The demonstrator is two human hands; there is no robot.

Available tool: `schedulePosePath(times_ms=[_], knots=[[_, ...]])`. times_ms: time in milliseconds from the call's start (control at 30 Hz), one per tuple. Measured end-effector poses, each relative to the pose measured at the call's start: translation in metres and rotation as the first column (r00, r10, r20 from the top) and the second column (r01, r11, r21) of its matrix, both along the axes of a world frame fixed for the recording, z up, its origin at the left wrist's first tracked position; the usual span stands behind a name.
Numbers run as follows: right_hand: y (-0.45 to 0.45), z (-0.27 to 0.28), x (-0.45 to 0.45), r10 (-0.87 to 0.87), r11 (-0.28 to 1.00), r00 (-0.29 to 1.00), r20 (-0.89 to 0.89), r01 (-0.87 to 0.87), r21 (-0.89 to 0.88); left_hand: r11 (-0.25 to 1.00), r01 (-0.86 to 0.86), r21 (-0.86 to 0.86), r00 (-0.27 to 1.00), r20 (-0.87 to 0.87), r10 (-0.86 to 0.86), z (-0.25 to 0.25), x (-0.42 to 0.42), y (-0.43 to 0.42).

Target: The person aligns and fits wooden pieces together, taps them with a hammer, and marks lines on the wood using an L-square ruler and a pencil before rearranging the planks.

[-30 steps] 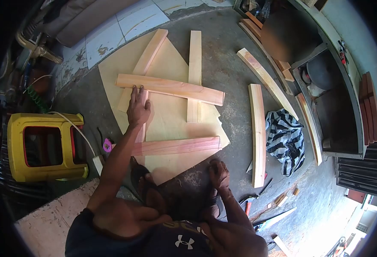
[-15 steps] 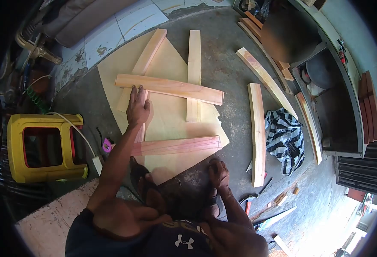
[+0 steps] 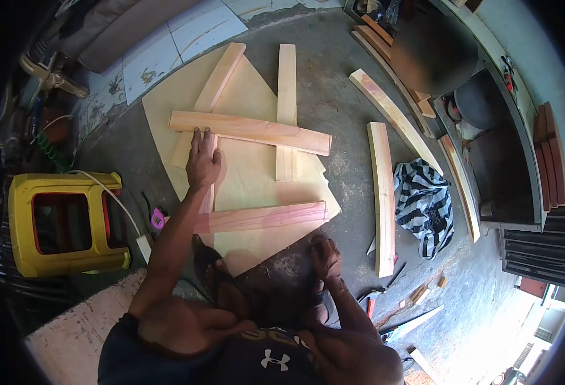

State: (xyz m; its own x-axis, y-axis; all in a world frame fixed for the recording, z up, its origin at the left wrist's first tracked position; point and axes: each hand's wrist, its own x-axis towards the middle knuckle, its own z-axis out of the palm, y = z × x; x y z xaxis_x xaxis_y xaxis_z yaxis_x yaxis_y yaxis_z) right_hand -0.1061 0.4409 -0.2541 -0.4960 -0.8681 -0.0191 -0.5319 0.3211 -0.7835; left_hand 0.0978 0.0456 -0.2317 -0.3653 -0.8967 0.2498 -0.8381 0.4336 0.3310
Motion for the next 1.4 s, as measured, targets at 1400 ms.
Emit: schedulePosePath(times_ms=[1400], knots=[[0.002, -0.003, 0.002, -0.05, 0.997, 0.996, 0.076, 0.054, -0.049, 0.998, -0.011, 0.058, 0.999, 0.044, 0.009, 0.001, -0.003, 0.001]])
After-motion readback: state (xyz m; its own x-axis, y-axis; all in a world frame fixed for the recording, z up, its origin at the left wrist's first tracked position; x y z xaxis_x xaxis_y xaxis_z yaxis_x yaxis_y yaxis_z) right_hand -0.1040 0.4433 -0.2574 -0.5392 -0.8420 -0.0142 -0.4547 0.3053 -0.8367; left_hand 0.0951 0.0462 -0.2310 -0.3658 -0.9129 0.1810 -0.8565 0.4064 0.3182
